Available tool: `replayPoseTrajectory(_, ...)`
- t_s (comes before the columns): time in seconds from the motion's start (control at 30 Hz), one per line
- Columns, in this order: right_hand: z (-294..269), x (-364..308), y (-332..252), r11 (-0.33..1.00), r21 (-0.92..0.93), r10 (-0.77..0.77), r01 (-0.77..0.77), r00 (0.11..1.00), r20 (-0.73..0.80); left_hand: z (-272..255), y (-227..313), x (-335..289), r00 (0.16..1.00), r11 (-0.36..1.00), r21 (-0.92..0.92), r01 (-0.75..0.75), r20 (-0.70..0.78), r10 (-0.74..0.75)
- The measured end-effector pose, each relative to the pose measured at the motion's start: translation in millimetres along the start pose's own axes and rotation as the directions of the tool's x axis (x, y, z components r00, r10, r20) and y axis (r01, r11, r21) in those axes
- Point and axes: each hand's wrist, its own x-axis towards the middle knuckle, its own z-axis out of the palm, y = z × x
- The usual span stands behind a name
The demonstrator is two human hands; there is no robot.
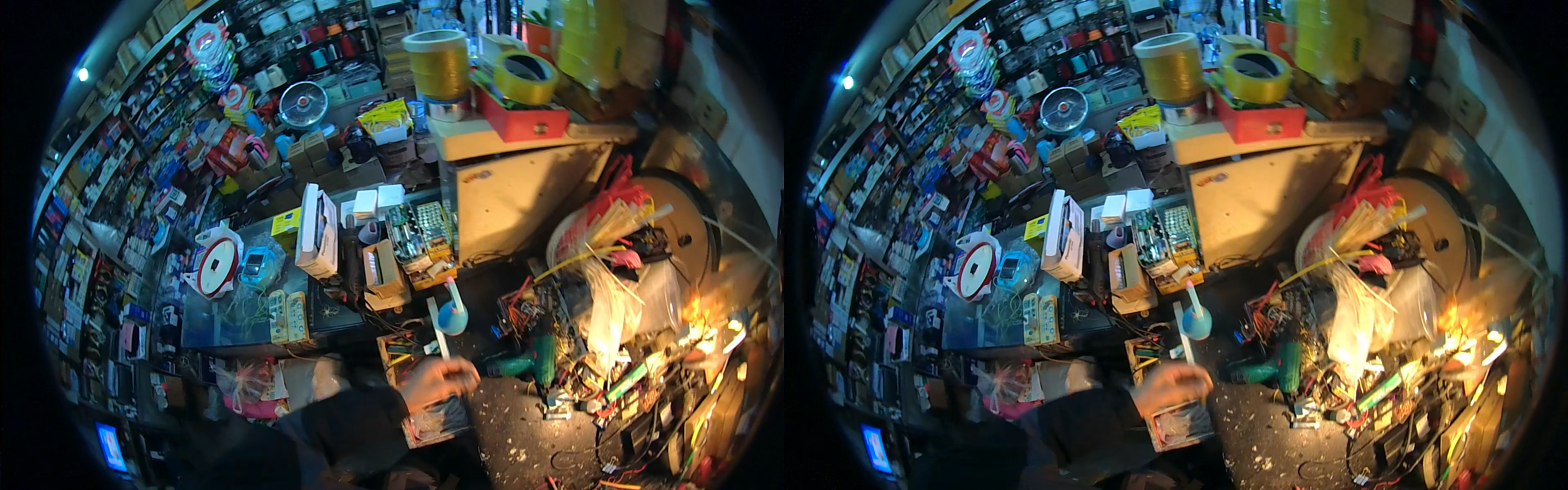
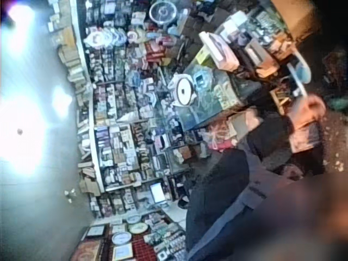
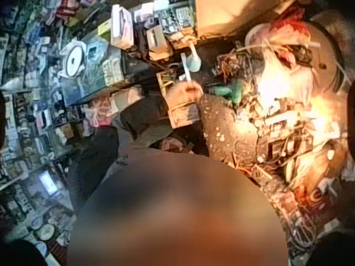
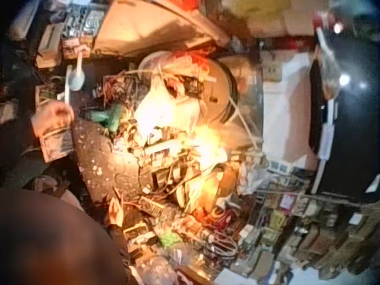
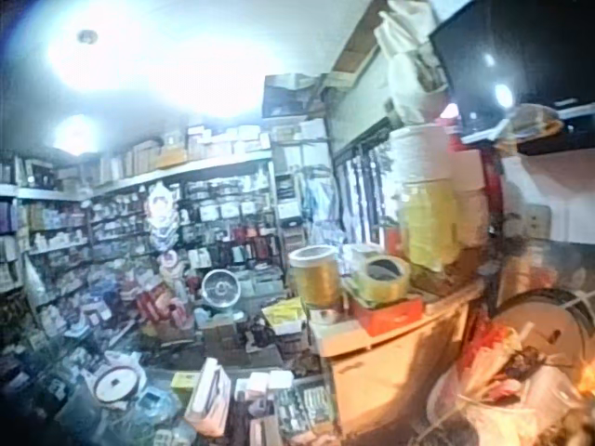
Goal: The person removes a small black component from a white circular object, then uses a multimeter and soldering iron to test and solder wires on a cluttered workbench. The person repeatedly picks up and places small components and tools while working on the electronics.
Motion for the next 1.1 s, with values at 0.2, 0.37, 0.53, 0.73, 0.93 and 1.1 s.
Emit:
replayPoseTrajectory(0.2, 47, 31, 19, 0.979, -0.203, -0.01, 0.003, 0.999, -0.035, -181, 117, 127, 0.806, 0.773, 0.587, -0.242, -0.322, 0.497)
replayPoseTrajectory(0.37, 71, 48, 33, 0.95, -0.311, -0.003, -0.018, 0.998, -0.066, -272, 150, 245, 0.725, 0.443, 0.896, 0.041, -0.332, 0.603)
replayPoseTrajectory(0.53, 81, 59, 41, 0.927, -0.372, 0.001, -0.038, 0.995, -0.098, -301, 137, 315, 0.82, 0.262, 0.952, 0.159, -0.275, 0.502)
replayPoseTrajectory(0.73, 82, 64, 47, 0.909, -0.413, 0.002, -0.058, 0.991, -0.133, -301, 122, 345, 0.948, 0.108, 0.974, 0.198, -0.219, 0.233)
replayPoseTrajectory(0.93, 79, 63, 52, 0.893, -0.443, 0.01, -0.08, 0.988, -0.157, -305, 118, 341, 0.951, 0.092, 0.966, 0.243, -0.256, 0.172)
replayPoseTrajectory(1.1, 80, 64, 55, 0.877, -0.47, 0.019, -0.095, 0.986, -0.165, -309, 115, 342, 0.948, 0.093, 0.964, 0.251, -0.264, 0.176)
